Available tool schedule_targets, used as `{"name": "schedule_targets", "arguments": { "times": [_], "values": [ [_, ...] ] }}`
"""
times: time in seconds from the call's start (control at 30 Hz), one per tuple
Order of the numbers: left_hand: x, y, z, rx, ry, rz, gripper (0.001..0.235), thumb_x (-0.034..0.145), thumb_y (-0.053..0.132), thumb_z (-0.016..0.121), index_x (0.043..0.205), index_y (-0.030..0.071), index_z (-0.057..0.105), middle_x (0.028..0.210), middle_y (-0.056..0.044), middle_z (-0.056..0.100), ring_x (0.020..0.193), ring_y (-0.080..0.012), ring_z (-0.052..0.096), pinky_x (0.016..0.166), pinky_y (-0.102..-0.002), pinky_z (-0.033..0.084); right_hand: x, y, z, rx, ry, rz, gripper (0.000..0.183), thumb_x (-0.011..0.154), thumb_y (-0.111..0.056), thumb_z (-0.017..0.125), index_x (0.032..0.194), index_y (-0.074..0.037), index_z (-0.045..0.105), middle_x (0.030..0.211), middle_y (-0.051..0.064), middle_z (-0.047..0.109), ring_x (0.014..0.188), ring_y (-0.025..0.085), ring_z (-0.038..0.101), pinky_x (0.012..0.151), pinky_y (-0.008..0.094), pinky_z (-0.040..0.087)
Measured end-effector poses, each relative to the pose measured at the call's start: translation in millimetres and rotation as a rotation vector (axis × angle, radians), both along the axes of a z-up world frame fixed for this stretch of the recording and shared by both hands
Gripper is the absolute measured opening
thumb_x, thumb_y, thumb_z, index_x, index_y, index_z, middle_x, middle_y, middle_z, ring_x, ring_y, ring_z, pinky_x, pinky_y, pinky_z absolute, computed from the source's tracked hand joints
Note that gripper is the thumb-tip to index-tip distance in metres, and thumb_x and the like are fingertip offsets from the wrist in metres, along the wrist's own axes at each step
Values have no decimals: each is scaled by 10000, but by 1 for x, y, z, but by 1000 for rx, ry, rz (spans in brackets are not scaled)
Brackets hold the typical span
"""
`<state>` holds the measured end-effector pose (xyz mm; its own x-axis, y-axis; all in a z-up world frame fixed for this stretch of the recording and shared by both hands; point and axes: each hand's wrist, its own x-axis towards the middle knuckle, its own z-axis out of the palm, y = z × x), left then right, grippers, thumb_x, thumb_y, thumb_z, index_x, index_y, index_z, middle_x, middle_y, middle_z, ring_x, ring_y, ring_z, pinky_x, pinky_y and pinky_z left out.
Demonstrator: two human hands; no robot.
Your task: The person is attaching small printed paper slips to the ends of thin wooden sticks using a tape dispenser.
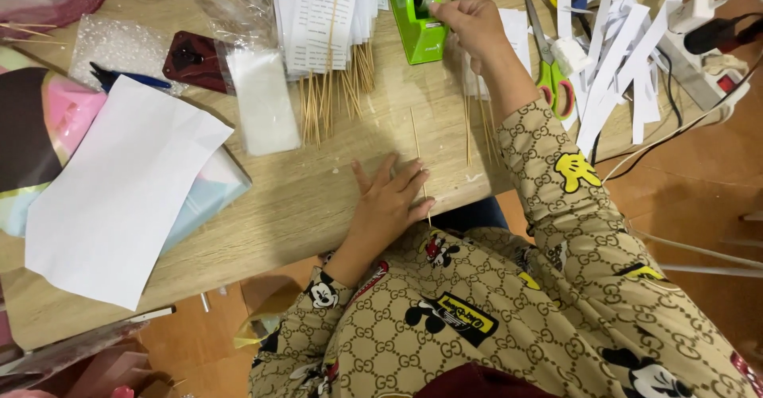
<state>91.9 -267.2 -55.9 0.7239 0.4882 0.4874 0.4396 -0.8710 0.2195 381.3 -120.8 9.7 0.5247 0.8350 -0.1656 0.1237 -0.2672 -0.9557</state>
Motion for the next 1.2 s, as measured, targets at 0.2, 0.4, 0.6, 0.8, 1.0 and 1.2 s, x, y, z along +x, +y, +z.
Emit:
{"name": "schedule_targets", "arguments": {
  "times": [0.2,0.4,0.6,0.8,1.0,1.2],
  "values": [
    [0,-1,0,-34,-16,-24,524,869,458,802,1291,175,677,1387,36,632,1377,-363,520,1159,-694,-71,-3,6,3,-123,40,-96,248,791,-406,849,837,-189,739,960,-13,787,833,99,625,717,280,494],
    [1,-1,-2,-42,-31,-12,516,853,451,819,1280,192,686,1378,68,623,1390,-348,509,1138,-711,-111,-3,17,6,-61,191,-231,308,719,-335,870,799,-218,596,819,-41,653,803,92,536,696,280,402],
    [1,0,-3,-34,-48,-16,493,860,451,812,1259,183,698,1373,66,623,1374,-355,524,1132,-729,-97,-29,-18,31,-40,178,-203,169,764,-289,802,746,-214,652,1194,21,752,1135,180,643,947,328,478],
    [1,0,-1,-9,-42,-4,495,846,461,826,1244,192,707,1347,71,644,1361,-337,539,1136,-730,-82,-39,-39,7,90,322,-145,245,860,-100,755,1092,-34,716,962,15,623,633,83,561,619,183,553],
    [1,-1,0,-41,-27,-3,512,852,466,807,1272,190,707,1368,63,645,1379,-345,517,1129,-744,-63,-36,-38,-12,186,118,-90,346,962,-63,733,654,-155,604,565,-50,540,474,57,452,600,219,566],
    [1,-1,-1,-45,-7,-1,498,881,487,772,1278,193,703,1393,63,629,1381,-342,512,1123,-763,-36,-11,-29,-30,178,-175,-4,252,935,-68,751,710,-143,666,699,-11,682,632,71,621,726,248,633]
  ]
}}
